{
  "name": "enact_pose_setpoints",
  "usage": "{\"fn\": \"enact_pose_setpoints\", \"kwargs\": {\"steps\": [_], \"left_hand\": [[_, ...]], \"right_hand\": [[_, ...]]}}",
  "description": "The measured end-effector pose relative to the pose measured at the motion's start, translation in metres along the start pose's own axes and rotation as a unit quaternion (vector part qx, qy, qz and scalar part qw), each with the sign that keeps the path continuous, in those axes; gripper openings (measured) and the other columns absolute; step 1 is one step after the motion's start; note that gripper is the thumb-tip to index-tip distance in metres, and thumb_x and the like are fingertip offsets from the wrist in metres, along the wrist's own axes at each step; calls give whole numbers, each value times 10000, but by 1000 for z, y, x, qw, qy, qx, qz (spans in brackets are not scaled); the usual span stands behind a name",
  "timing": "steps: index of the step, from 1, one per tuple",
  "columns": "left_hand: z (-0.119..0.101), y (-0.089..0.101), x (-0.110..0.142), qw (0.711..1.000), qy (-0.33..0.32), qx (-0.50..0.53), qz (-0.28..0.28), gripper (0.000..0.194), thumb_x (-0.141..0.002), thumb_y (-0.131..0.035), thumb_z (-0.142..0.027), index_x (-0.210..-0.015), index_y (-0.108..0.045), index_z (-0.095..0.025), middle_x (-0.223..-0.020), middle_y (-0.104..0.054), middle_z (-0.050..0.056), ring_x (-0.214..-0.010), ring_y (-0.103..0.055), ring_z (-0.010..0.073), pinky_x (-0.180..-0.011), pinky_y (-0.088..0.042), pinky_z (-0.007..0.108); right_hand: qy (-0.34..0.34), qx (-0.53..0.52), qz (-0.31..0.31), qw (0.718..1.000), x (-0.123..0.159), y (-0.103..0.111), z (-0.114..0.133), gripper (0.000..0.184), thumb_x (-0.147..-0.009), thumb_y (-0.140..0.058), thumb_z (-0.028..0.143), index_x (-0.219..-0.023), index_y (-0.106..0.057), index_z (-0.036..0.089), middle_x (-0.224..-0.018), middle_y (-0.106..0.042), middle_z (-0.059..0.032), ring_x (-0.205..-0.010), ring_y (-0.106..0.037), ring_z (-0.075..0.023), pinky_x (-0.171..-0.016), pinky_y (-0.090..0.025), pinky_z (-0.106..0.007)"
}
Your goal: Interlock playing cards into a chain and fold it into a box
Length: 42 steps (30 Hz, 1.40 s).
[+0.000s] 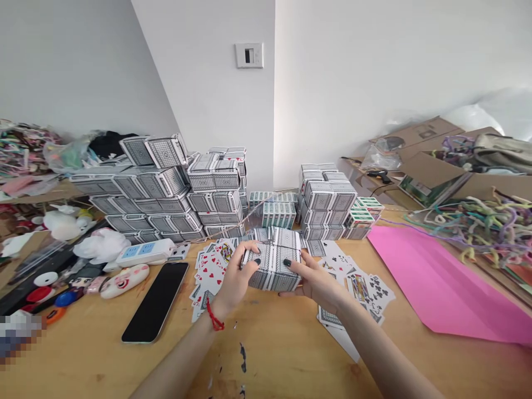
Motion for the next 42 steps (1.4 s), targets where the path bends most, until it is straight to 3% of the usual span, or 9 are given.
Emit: {"fn": "enact_pose_setpoints", "kwargs": {"steps": [6, 11, 15, 17, 24, 27, 31, 36, 42], "left_hand": [[17, -5, -1, 998, 47, -13, 39, 276, -764, -359, -157, -985, -516, -209, -975, -569, 10, -842, -523, 176, -751, -407, 284], [28, -11, -5, 997, -15, -27, 78, 238, -741, -417, -114, -871, -603, -187, -973, -625, 31, -969, -543, 187, -883, -396, 322], [23, -16, -3, 989, -66, -83, 101, 291, -733, -418, -71, -873, -639, -199, -1009, -643, 33, -1010, -550, 180, -936, -393, 348], [17, -18, 0, 982, -82, -129, 110, 327, -767, -416, -99, -990, -622, -218, -1104, -616, 27, -1075, -521, 181, -964, -382, 364], [0, -31, 10, 925, -163, -300, 164, 387, -846, -414, -275, -1226, -473, -232, -1282, -493, 38, -1207, -415, 192, -1050, -274, 435], [0, -34, 12, 908, -166, -342, 177, 397, -856, -401, -304, -1238, -457, -212, -1305, -464, 51, -1219, -399, 191, -1063, -246, 435], [1, -35, 12, 904, -163, -355, 172, 386, -861, -395, -308, -1227, -468, -208, -1302, -468, 58, -1210, -411, 197, -1060, -237, 444], [2, -37, 13, 911, -164, -345, 156, 344, -862, -400, -273, -1185, -508, -224, -1268, -506, 61, -1184, -441, 208, -1051, -231, 469], [0, -37, 12, 922, -165, -320, 144, 331, -840, -424, -237, -1151, -537, -227, -1242, -530, 62, -1146, -477, 212, -1048, -250, 456]], "right_hand": [[-47, 226, -21, 973, 5, 19, 6, 534, -742, -548, 486, -1188, -402, 232, -814, -648, -44, -620, -630, -165, -566, -523, -312], [-40, 448, -47, 892, 7, 38, 13, 366, -779, -463, 487, -781, -635, 163, -763, -668, -82, -617, -642, -191, -552, -469, -285], [47, 573, -181, 798, 6, 47, 25, 365, -799, -439, 385, -1065, -588, 184, -1013, -646, -119, -920, -600, -269, -750, -444, -369], [91, 585, -209, 778, 2, 43, 23, 463, -815, -409, 356, -1237, -453, 172, -1192, -546, -141, -1080, -511, -283, -852, -406, -405], [209, 547, -202, 785, -18, 18, -11, 534, -851, -323, 267, -1370, -215, 204, -1408, -264, -101, -1300, -226, -231, -1006, -305, -412], [235, 546, -232, 770, -17, 12, -19, 513, -855, -307, 238, -1364, -238, 229, -1451, -142, -78, -1321, -142, -250, -1015, -284, -450], [237, 570, -212, 758, -17, 8, -23, 452, -853, -315, 226, -1299, -392, 217, -1433, -218, -59, -1322, -103, -283, -1025, -265, -477], [240, 584, -199, 749, -17, 8, -19, 441, -844, -341, 216, -1276, -430, 234, -1375, -338, -61, -1304, -148, -310, -1003, -280, -511], [251, 571, -195, 757, -19, 10, -20, 450, -833, -366, 222, -1279, -417, 253, -1355, -354, -68, -1282, -189, -314, -1000, -266, -522]]}}
Point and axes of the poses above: each hand's wrist, its own x-axis away from the middle knuckle, its own y-axis out of the back of the hand, z = x × y, the point moved 5 cm from there along -x, towards the middle knuckle
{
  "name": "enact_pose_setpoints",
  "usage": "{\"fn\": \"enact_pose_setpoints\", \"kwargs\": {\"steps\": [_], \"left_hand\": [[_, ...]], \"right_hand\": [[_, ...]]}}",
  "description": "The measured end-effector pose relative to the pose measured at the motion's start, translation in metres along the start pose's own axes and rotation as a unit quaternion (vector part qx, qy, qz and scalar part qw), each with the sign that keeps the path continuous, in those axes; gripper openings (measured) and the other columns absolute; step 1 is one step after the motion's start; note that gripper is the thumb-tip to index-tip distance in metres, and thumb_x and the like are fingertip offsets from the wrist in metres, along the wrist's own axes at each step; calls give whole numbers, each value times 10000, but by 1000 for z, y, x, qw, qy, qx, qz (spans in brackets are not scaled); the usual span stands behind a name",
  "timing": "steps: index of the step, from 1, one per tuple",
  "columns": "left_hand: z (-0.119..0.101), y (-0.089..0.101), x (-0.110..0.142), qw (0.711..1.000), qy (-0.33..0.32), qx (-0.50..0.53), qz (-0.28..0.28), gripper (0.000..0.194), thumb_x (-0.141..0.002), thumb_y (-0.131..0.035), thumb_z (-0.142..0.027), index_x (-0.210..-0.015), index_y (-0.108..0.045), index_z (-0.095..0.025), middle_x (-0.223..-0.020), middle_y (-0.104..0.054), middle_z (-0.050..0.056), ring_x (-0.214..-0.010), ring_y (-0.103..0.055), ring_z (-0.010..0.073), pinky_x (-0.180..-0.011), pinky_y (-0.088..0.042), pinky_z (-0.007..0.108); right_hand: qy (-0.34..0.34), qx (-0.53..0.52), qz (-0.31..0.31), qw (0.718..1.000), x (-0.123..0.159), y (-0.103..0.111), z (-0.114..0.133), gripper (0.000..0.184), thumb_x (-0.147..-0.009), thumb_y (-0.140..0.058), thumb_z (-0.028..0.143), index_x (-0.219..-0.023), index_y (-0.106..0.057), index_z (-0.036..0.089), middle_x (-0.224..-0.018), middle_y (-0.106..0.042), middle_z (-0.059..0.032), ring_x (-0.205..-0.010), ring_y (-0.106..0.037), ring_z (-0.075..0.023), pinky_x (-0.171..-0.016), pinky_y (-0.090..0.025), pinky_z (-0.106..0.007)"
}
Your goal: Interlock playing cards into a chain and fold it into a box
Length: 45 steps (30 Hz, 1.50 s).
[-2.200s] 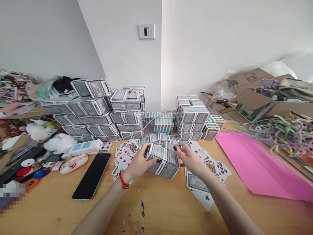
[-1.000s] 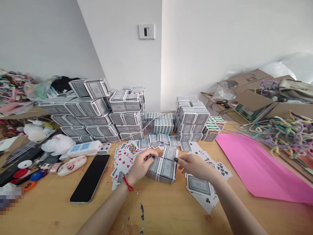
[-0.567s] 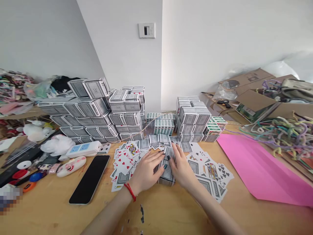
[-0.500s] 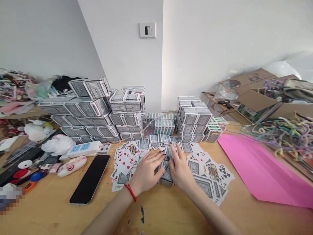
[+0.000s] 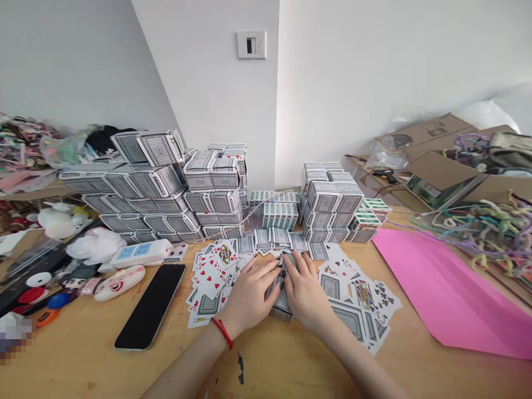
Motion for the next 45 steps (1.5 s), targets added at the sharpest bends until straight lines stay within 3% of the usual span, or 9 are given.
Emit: {"fn": "enact_pose_setpoints", "kwargs": {"steps": [5, 8, 13, 17, 23, 29, 33, 37, 45], "left_hand": [[5, 2, 0, 998, 35, 41, -14, 303, -808, -461, -219, -1094, -558, -242, -1248, -524, 41, -1165, -452, 210, -1036, -280, 445], [10, 3, 0, 996, 59, 70, -12, 430, -764, -507, -208, -1192, -478, -245, -1227, -541, 42, -1136, -472, 217, -1009, -320, 441], [13, 5, -1, 992, 68, 105, -6, 513, -739, -532, -223, -1244, -444, -252, -1241, -531, 35, -1151, -455, 229, -994, -345, 434], [12, 5, -1, 994, 49, 100, 2, 502, -737, -518, -198, -1232, -463, -256, -1244, -528, 34, -1145, -458, 225, -989, -352, 431], [7, 3, 0, 997, 22, 75, -11, 502, -755, -485, -179, -1249, -435, -261, -1215, -548, 37, -1108, -485, 221, -978, -346, 442], [3, 1, 1, 998, -10, 16, -66, 322, -820, -433, -199, -1120, -539, -244, -1090, -623, 32, -1061, -513, 207, -995, -309, 452], [22, 10, 7, 985, 42, -5, -169, 236, -847, -416, -226, -997, -595, -258, -1070, -622, 35, -1078, -498, 216, -993, -314, 448], [45, 15, 15, 955, 136, 88, -249, 277, -881, -338, -265, -1050, -555, -234, -1189, -525, 64, -1158, -427, 204, -995, -326, 418], [23, -14, 20, 941, 172, 222, -190, 424, -902, -268, -354, -1317, -297, -273, -1463, -113, 7, -1339, -66, 214, -1086, -140, 434]], "right_hand": [[-60, -122, -48, 990, 4, -7, -10, 562, -841, -365, 291, -1371, -190, 229, -1418, -216, -69, -1307, -156, -248, -1046, -204, -475], [-122, -214, -59, 967, 6, -14, -19, 649, -833, -382, 335, -1384, -65, 202, -1428, -175, -90, -1316, -145, -229, -1055, -181, -451], [-138, -303, -67, 940, 4, -16, -24, 443, -847, -343, 375, -1260, -291, 223, -1305, -356, -88, -1235, -306, -219, -1021, -248, -413], [-155, -343, -63, 924, 3, -16, -26, 339, -850, -323, 391, -1146, -334, 226, -1152, -448, -89, -1086, -443, -210, -952, -335, -407], [-131, -305, -89, 939, 3, -16, -23, 438, -850, -320, 371, -1258, -251, 229, -1293, -337, -83, -1246, -268, -205, -1028, -223, -401], [-152, -285, -128, 938, 5, -13, -26, 473, -795, -399, 360, -1235, -306, 213, -1241, -396, -85, -1174, -348, -232, -990, -262, -398], [-196, -271, -167, 928, 11, 1, -31, 443, -779, -429, 373, -1181, -374, 196, -962, -503, -64, -878, -489, -213, -812, -390, -355], [-194, -299, -169, 919, 10, 12, -31, 421, -791, -423, 373, -1181, -391, 216, -943, -512, -55, -777, -503, -184, -709, -419, -306], [-138, -398, -27, 907, 2, 3, -18, 381, -798, -452, 362, -1157, -484, 238, -1181, -541, -45, -1137, -435, -213, -987, -280, -348]]}}
Point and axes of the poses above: each hand's wrist, its own x-axis away from the middle knuckle, its own y-axis out of the back of the hand, z = x × y, the point moved 5 cm from there along -x, towards the middle knuckle
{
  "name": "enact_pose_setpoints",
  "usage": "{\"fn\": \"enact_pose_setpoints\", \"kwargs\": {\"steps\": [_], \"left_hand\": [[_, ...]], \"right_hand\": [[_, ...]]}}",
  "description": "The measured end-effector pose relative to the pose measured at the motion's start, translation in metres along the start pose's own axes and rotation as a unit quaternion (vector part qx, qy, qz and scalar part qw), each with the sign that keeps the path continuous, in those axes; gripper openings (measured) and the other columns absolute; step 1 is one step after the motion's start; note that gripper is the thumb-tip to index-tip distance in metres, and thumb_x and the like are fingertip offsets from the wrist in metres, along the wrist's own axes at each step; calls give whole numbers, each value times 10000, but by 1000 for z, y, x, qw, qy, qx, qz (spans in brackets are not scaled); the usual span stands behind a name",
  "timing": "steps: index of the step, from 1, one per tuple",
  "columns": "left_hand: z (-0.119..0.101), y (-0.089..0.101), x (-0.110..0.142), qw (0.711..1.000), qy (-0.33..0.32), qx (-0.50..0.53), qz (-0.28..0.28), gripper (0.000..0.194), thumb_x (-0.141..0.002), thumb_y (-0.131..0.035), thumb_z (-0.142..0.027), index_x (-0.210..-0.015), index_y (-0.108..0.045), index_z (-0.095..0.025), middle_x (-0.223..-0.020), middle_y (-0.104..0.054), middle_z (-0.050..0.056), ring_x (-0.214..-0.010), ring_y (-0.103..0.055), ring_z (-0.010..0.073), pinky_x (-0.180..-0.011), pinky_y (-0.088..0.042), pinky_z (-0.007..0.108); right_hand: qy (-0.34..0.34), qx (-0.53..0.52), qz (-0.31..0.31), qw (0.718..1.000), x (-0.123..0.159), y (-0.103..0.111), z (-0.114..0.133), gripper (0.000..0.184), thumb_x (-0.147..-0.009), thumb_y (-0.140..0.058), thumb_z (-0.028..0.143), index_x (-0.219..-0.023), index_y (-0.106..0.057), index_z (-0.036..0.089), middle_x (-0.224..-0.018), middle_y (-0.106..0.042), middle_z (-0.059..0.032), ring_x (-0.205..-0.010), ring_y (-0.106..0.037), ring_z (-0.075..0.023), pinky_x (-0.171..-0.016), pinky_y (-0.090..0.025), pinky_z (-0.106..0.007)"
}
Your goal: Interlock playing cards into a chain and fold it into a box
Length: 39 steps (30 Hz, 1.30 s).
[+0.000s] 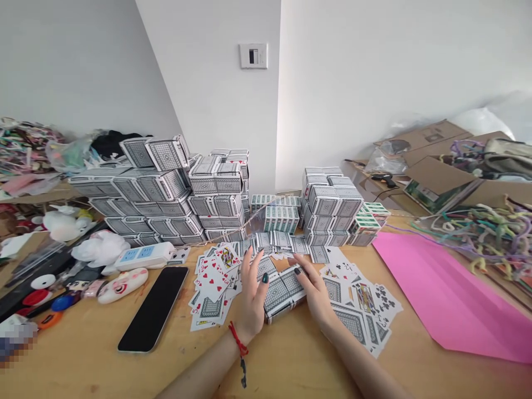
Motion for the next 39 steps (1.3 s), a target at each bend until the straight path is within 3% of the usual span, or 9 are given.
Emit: {"fn": "enact_pose_setpoints", "kwargs": {"steps": [6, 10, 14, 18, 21, 26, 28, 35, 39], "left_hand": [[3, -2, -1, 999, 39, 18, 2, 407, -889, -306, -236, -1290, -337, -298, -1455, -143, -15, -1338, -81, 203, -1079, -172, 440], [5, -2, -4, 999, 41, 24, -1, 398, -874, -313, -185, -1252, -386, -291, -1396, -273, 1, -1309, -183, 189, -1069, -207, 410], [1, -3, -7, 999, 36, 14, -13, 382, -843, -338, -140, -1178, -464, -277, -1247, -412, 33, -1220, -318, 195, -1045, -246, 410], [0, -5, -8, 999, 41, 2, -27, 423, -796, -362, -90, -1155, -486, -276, -1218, -413, 42, -1200, -331, 209, -1022, -270, 419], [3, -1, -11, 998, 22, -7, -60, 436, -751, -411, -73, -1133, -500, -263, -1251, -401, 44, -1207, -321, 226, -1025, -250, 424], [19, 9, -19, 996, 34, -6, -87, 372, -703, -462, -86, -1032, -554, -233, -1038, -570, 37, -1024, -471, 222, -923, -343, 395], [26, 11, -22, 995, 53, 27, -78, 317, -704, -465, -106, -982, -573, -210, -995, -591, 42, -973, -506, 214, -879, -378, 367], [24, 5, -17, 989, 72, 130, 15, 303, -719, -435, -108, -965, -596, -181, -1050, -604, 48, -1045, -511, 212, -941, -345, 361], [22, -1, -8, 984, 89, 144, 56, 382, -770, -425, -121, -1127, -526, -214, -1177, -555, 34, -1162, -431, 199, -1021, -261, 375]], "right_hand": [[4, 40, 42, 998, 1, -6, -2, 239, -793, -453, 368, -973, -508, 221, -992, -565, -31, -941, -512, -214, -855, -387, -327], [14, 68, 49, 996, 2, -8, -4, 233, -794, -452, 379, -961, -480, 219, -900, -552, -21, -840, -522, -198, -772, -419, -296], [52, 97, 45, 993, 3, -8, 1, 210, -814, -428, 353, -958, -479, 209, -911, -549, -29, -871, -520, -194, -801, -409, -293], [99, 122, 25, 987, -2, -8, 4, 208, -821, -417, 339, -932, -514, 193, -912, -576, -42, -894, -531, -199, -825, -406, -314], [122, 140, -35, 982, -7, -3, 0, 238, -828, -398, 348, -923, -546, 187, -928, -597, -62, -903, -543, -209, -813, -413, -337], [69, 155, -245, 954, -3, 21, -10, 307, -823, -404, 403, -994, -516, 175, -961, -587, -99, -860, -557, -218, -758, -430, -368], [51, 137, -264, 953, 3, 22, -13, 349, -831, -382, 415, -1060, -484, 173, -1049, -561, -114, -938, -539, -230, -802, -416, -384], [38, 101, -127, 986, 19, -12, -17, 530, -858, -336, 411, -1340, -210, 231, -1423, -221, -58, -1308, -175, -212, -1067, -134, -421], [35, 93, -88, 991, 11, -10, -21, 575, -848, -372, 411, -1357, -150, 263, -1430, -199, -31, -1319, -151, -206, -1081, -101, -421]]}}
Point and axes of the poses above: each hand's wrist, its own x-axis away from the middle knuckle, its own y-axis out of the back of the hand, z = x × y, the point moved 5 cm from there along -x, towards the middle knuckle
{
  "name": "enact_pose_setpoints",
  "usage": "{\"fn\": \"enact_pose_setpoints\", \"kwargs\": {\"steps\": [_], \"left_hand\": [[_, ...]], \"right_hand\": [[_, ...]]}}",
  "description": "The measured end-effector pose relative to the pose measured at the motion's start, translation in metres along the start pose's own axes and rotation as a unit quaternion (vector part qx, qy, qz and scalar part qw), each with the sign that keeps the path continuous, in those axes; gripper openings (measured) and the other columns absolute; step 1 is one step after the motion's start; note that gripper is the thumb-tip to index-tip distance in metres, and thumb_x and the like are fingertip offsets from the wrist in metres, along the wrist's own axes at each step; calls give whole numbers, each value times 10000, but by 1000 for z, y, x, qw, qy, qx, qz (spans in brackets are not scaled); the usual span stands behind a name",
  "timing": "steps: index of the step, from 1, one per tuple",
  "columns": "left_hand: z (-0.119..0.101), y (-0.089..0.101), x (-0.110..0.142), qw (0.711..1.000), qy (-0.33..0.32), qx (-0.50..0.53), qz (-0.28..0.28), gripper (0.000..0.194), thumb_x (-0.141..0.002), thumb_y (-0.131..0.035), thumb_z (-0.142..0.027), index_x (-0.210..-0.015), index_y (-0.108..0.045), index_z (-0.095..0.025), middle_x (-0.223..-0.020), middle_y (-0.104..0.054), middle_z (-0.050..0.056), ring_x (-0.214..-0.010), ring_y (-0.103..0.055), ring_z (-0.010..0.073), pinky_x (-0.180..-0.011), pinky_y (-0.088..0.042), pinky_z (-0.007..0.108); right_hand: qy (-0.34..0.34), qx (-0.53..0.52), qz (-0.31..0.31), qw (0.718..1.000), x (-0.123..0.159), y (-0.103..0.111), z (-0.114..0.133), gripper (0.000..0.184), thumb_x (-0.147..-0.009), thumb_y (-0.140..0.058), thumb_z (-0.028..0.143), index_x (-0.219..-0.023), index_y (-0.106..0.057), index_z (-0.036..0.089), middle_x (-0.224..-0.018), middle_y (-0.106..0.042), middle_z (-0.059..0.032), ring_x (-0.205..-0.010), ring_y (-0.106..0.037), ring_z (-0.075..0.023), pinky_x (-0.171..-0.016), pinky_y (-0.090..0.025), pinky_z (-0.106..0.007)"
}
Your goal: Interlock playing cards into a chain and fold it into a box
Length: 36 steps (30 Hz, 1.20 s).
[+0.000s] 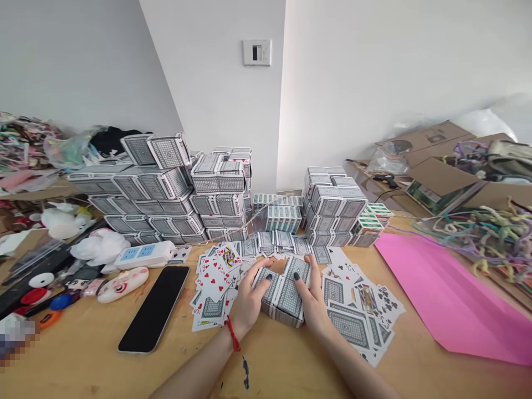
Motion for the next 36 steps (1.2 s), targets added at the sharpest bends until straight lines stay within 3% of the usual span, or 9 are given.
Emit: {"fn": "enact_pose_setpoints", "kwargs": {"steps": [5, 10, 15, 21, 23, 25, 29, 32, 36], "left_hand": [[-3, -2, 2, 1000, -5, -28, 7, 388, -784, -448, -127, -1157, -491, -223, -1186, -539, 34, -1194, -395, 193, -1038, -235, 377], [-12, -2, 4, 996, -49, -75, 16, 404, -748, -528, -141, -1141, -497, -229, -1147, -541, 46, -1126, -451, 210, -997, -305, 388], [-18, -4, 2, 992, -76, -98, 36, 382, -720, -567, -134, -1086, -535, -239, -1130, -541, 46, -1087, -476, 210, -964, -349, 383], [-20, -5, 1, 987, -93, -126, 39, 304, -720, -578, -154, -1013, -574, -235, -1074, -552, 41, -1068, -486, 205, -962, -352, 382], [-19, -5, 1, 985, -99, -136, 31, 276, -726, -572, -163, -994, -576, -228, -1063, -554, 44, -1060, -489, 208, -954, -356, 389], [-18, -4, 1, 984, -106, -141, 25, 250, -740, -556, -176, -985, -575, -221, -1051, -558, 49, -1048, -494, 212, -944, -363, 396], [-17, -3, 1, 985, -107, -131, 17, 238, -768, -518, -190, -998, -571, -216, -1045, -564, 53, -1034, -503, 211, -929, -376, 389], [-17, -2, 2, 987, -106, -119, 11, 242, -766, -512, -180, -997, -574, -216, -1042, -565, 52, -1033, -503, 211, -931, -374, 384], [-17, -3, 2, 988, -101, -116, 17, 247, -767, -503, -163, -998, -574, -213, -1039, -568, 52, -1031, -506, 207, -931, -375, 372]], "right_hand": [[43, 20, 57, 997, -7, 3, -1, 547, -866, -354, 368, -1356, -146, 243, -1433, -168, -49, -1324, -117, -200, -1078, -120, -433], [75, 66, 90, 991, -8, 2, 7, 506, -885, -306, 306, -1350, -123, 228, -1396, -197, -87, -1311, -145, -195, -1071, -153, -439], [98, 144, 96, 980, -11, 2, 15, 454, -862, -325, 242, -1299, -200, 236, -1313, -269, -112, -1279, -226, -227, -1043, -223, -463], [83, 179, 78, 977, -12, 1, 16, 449, -832, -391, 256, -1264, -268, 237, -1326, -239, -130, -1280, -239, -264, -1024, -247, -484], [69, 157, 89, 981, -11, 2, 16, 504, -829, -413, 289, -1297, -235, 231, -1362, -213, -121, -1307, -177, -251, -1047, -197, -474], [43, 97, 119, 987, -11, 4, 15, 658, -816, -455, 335, -1357, -95, 235, -1402, -176, -112, -1316, -158, -234, -1056, -175, -462], [-12, -77, 194, 978, -6, 12, 13, 936, -788, -519, 393, -1344, 220, 249, -1415, -231, -111, -1264, -310, -194, -1025, -260, -429], [-21, -98, 222, 970, 1, 18, 10, 976, -756, -570, 390, -1361, 180, 237, -1444, -183, -94, -1296, -243, -182, -1045, -220, -407], [-13, -93, 237, 967, 10, 18, 12, 882, -772, -558, 360, -1389, 57, 222, -1452, -163, -83, -1314, -189, -187, -1060, -185, -400]]}}
Point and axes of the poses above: each hand's wrist, its own x-axis away from the middle knuckle, its own y-axis out of the back of the hand, z = x × y, the point moved 5 cm from there along -x, towards the middle knuckle
